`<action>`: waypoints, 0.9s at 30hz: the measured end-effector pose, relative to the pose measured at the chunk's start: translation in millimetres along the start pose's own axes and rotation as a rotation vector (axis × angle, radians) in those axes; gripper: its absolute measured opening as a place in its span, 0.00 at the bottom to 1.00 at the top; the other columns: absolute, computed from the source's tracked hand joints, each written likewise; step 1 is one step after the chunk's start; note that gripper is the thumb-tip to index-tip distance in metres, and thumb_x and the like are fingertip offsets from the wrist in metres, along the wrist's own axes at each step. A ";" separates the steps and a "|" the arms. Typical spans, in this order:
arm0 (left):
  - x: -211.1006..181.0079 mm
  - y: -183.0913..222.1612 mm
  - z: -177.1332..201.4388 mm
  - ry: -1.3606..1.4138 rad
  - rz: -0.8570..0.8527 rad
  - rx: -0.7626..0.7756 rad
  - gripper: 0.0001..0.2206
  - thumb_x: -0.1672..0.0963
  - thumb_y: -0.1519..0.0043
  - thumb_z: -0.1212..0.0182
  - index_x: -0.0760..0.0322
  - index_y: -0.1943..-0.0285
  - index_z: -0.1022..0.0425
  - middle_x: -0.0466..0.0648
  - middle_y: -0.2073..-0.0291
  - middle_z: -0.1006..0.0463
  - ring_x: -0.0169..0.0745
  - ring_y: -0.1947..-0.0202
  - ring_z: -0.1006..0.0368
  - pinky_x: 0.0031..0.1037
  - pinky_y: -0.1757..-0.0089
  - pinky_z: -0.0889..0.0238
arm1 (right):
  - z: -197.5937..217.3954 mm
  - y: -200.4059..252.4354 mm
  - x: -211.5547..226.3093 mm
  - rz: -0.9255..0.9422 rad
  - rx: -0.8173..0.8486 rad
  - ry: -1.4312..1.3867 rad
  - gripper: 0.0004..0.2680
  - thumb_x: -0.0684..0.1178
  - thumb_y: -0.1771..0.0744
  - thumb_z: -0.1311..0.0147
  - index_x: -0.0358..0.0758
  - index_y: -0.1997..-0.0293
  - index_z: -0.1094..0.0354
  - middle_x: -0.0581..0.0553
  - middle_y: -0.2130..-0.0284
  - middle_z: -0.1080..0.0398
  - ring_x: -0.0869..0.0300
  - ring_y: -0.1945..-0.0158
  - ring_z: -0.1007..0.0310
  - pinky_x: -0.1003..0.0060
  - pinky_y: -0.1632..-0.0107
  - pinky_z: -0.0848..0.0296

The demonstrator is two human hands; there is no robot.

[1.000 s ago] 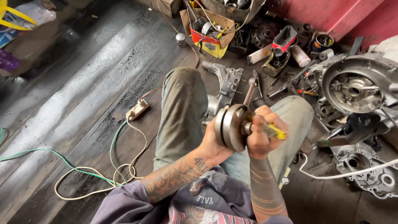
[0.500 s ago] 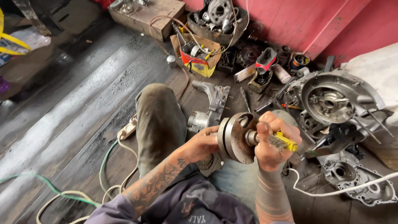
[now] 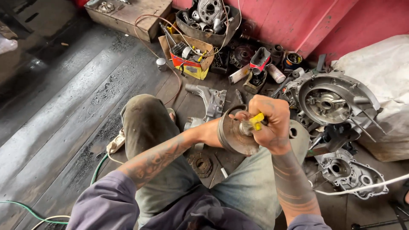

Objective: The person sits on the floor and uses a yellow brush to clean a cylindrical mechanical part, rotating it to scrub different areas. The person then picks up a larger circular metal component and continues brushing its surfaces and edges.

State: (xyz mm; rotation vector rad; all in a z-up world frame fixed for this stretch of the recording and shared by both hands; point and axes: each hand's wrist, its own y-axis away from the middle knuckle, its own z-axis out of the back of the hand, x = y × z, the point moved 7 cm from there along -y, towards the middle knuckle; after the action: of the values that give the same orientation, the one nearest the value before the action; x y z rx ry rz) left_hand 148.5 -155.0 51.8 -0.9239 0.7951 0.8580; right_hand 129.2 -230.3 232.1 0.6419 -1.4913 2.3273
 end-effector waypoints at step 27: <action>-55.0 -80.3 131.8 0.177 -0.218 -0.359 0.17 0.62 0.55 0.30 0.73 0.55 0.22 0.49 0.65 0.18 0.36 0.66 0.30 0.27 0.60 0.33 | 87.5 -84.7 -79.7 -0.439 0.405 0.472 0.04 0.44 0.37 0.41 0.35 0.67 0.22 0.48 0.81 0.37 0.61 0.76 0.45 0.66 0.68 0.45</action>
State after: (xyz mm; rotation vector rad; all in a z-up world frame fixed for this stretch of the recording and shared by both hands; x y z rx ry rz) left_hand 221.9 -78.7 176.8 -1.3932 0.6856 0.7456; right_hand 255.6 -275.9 287.8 0.4125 -0.6082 2.2228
